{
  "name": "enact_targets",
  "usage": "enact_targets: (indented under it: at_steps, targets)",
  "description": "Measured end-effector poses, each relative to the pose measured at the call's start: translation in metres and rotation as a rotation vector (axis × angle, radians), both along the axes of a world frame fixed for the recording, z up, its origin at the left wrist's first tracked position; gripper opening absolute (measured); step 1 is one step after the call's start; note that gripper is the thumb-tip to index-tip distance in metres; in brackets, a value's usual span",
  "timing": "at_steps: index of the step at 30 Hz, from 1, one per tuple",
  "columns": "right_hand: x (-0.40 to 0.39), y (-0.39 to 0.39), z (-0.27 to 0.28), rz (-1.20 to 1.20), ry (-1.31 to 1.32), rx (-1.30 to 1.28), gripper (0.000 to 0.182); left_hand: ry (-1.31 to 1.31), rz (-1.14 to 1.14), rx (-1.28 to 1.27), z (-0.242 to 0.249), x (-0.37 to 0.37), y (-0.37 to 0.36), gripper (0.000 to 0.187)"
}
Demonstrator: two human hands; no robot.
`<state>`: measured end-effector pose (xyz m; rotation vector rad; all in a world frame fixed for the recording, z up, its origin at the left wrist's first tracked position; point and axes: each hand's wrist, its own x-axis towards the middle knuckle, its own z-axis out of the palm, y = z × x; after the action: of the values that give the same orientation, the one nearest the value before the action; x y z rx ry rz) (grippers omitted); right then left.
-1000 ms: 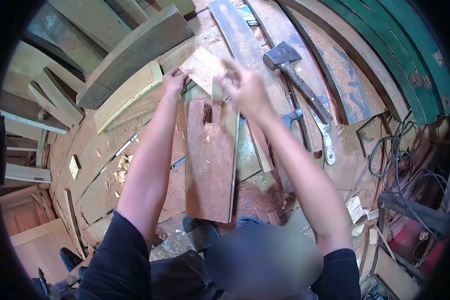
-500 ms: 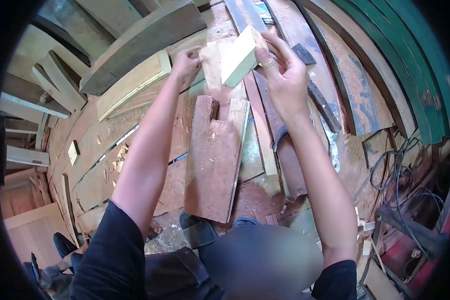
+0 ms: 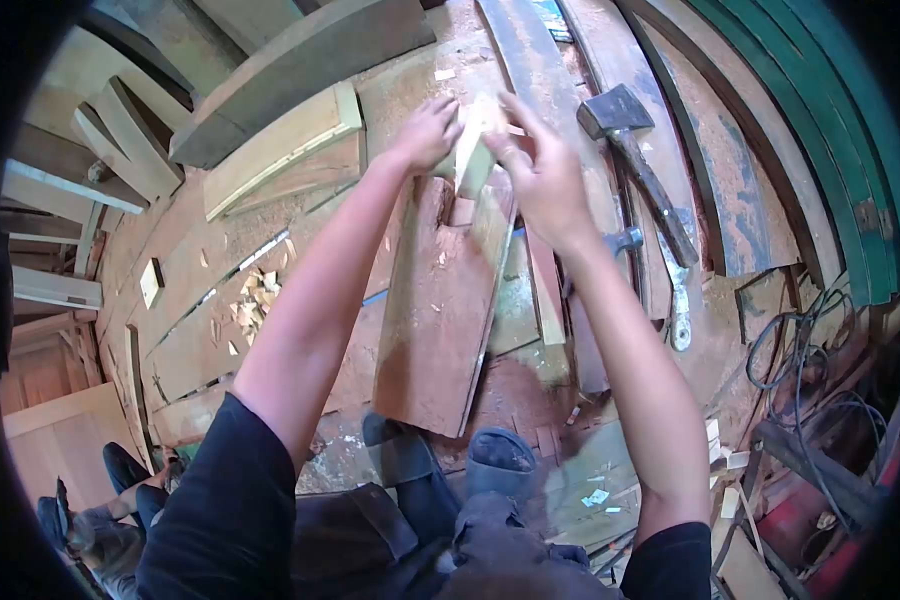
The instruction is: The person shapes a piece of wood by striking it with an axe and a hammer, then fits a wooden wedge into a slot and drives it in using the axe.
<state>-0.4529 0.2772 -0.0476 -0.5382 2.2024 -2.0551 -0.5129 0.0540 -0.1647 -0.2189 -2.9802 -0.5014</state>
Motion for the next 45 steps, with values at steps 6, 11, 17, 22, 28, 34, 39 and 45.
enact_targets:
  at_steps: [6, 11, 17, 22, 28, 34, 39, 45]
  targets:
    - [0.028, -0.014, -0.02, 0.029, 0.256, 0.193, 0.047, -0.116, 0.113, 0.027, 0.027, 0.014, -0.005, 0.044]
    - [0.044, -0.011, -0.017, 0.139, 0.368, 0.386, 0.051, -0.254, 0.118, -0.225, 0.058, 0.028, -0.032, 0.046]
    - [0.04, -0.013, -0.025, 0.121, 0.563, 0.46, 0.05, -0.134, -0.27, 0.627, 0.079, 0.061, -0.037, 0.056]
    - [0.056, -0.016, -0.028, 0.16, 0.572, 0.488, 0.052, -0.132, -0.363, 0.608, 0.092, 0.135, 0.004, 0.09]
    - [0.051, -0.02, -0.039, 0.147, 0.474, 0.438, 0.06, 0.1, -0.001, 0.505, 0.058, 0.145, 0.033, 0.086]
    - [0.041, -0.02, -0.031, 0.228, 0.475, 0.501, 0.053, 0.12, -0.058, 0.471, 0.071, 0.143, 0.023, 0.082]
    - [0.042, -0.013, -0.011, 0.257, 0.436, 0.592, 0.049, 0.193, -0.07, 0.518, 0.047, 0.138, 0.027, 0.084]
    - [-0.009, 0.094, -0.012, -0.029, 0.596, 0.765, 0.039, 0.125, -0.03, 0.58, 0.06, 0.148, 0.024, 0.087]
